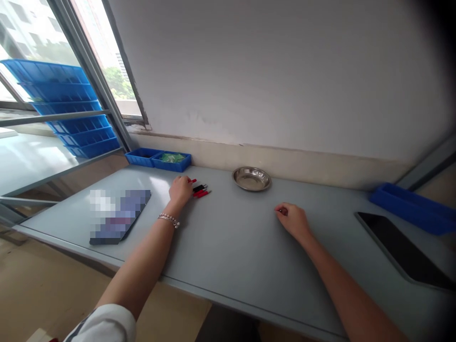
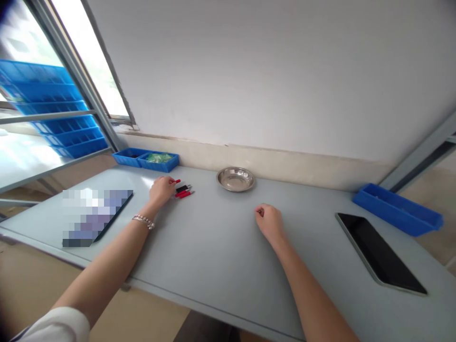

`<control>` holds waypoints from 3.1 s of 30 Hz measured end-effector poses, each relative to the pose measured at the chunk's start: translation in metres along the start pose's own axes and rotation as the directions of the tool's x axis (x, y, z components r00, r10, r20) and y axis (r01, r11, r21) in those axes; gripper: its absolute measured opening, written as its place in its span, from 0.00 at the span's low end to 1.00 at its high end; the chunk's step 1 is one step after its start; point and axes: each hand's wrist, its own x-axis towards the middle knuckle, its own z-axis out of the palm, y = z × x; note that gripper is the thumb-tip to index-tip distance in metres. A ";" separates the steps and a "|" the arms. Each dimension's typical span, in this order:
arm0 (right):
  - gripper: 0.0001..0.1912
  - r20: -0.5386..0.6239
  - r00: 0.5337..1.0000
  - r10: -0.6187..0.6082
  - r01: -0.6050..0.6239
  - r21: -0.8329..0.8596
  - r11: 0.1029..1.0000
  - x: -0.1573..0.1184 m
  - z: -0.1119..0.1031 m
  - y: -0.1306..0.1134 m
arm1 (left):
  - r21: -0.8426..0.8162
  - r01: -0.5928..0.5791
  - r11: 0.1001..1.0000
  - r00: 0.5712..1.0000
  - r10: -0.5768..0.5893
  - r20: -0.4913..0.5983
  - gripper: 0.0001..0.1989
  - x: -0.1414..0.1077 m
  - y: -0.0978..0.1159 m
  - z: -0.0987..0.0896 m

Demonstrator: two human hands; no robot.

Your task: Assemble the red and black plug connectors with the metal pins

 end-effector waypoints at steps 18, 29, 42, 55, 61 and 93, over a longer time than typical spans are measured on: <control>0.04 0.061 0.994 0.087 -0.084 -0.050 0.995 0.001 -0.001 -0.004 | -0.017 -0.106 0.994 0.984 0.107 0.141 0.12 0.008 -0.002 0.004; 0.05 0.034 0.993 0.115 -0.114 -0.044 0.993 0.002 0.000 -0.003 | -0.024 -0.158 0.987 0.963 0.160 0.219 0.12 0.001 0.005 -0.002; 0.09 -0.001 0.999 0.053 -0.053 -0.061 0.997 0.003 0.003 0.003 | -0.004 -0.358 0.934 0.905 0.348 0.243 0.13 -0.017 0.029 -0.020; 0.08 -0.037 0.999 0.009 -0.012 -0.086 0.996 0.003 0.007 0.009 | 0.015 -0.456 0.890 0.830 0.418 0.370 0.10 -0.034 0.045 -0.022; 0.08 -0.029 1.000 -0.010 0.008 -0.078 0.997 0.003 0.008 0.010 | 0.007 -0.556 0.831 0.744 0.494 0.451 0.14 -0.052 0.058 -0.020; 0.07 -0.001 1.000 -0.005 0.005 -0.084 0.996 0.006 0.007 0.010 | -0.161 -0.656 0.737 0.683 0.671 0.288 0.09 -0.069 0.073 -0.032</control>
